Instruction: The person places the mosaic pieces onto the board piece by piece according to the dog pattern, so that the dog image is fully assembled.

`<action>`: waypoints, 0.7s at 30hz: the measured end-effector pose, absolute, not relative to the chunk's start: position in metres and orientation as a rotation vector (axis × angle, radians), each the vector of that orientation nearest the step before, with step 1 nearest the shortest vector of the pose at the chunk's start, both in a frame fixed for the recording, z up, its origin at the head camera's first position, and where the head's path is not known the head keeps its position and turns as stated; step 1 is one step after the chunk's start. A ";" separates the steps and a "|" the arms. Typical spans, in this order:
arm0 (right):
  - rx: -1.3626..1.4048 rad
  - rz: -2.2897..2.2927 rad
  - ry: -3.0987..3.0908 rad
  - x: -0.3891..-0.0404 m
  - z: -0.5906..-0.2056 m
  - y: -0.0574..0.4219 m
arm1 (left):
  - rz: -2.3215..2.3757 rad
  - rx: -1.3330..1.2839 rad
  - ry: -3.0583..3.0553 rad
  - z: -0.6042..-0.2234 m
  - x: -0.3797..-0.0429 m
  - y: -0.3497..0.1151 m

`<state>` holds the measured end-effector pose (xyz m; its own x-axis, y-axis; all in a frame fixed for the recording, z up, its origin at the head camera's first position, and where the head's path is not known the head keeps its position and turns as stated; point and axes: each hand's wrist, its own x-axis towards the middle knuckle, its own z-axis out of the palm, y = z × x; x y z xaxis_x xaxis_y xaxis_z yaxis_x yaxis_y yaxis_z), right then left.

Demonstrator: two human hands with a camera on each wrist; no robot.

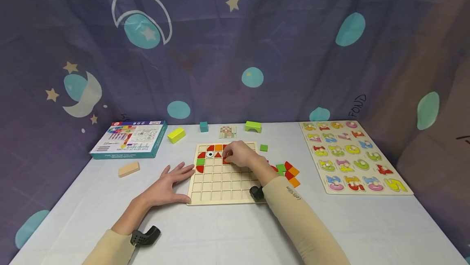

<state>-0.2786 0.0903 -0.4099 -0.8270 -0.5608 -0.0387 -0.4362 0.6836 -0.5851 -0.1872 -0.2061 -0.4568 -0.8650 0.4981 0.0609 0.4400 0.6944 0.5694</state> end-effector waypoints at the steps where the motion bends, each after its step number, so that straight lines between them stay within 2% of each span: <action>1: -0.815 -0.866 2.678 -0.279 -0.409 0.092 | 0.899 0.778 2.801 -0.457 -0.187 -0.206; 11: -0.741 -1.041 2.692 -0.283 -0.390 0.142 | 0.889 0.771 2.802 -0.458 -0.188 -0.206; 21: -0.605 -1.038 2.727 -0.271 -0.386 0.197 | 0.887 0.767 2.804 -0.459 -0.188 -0.206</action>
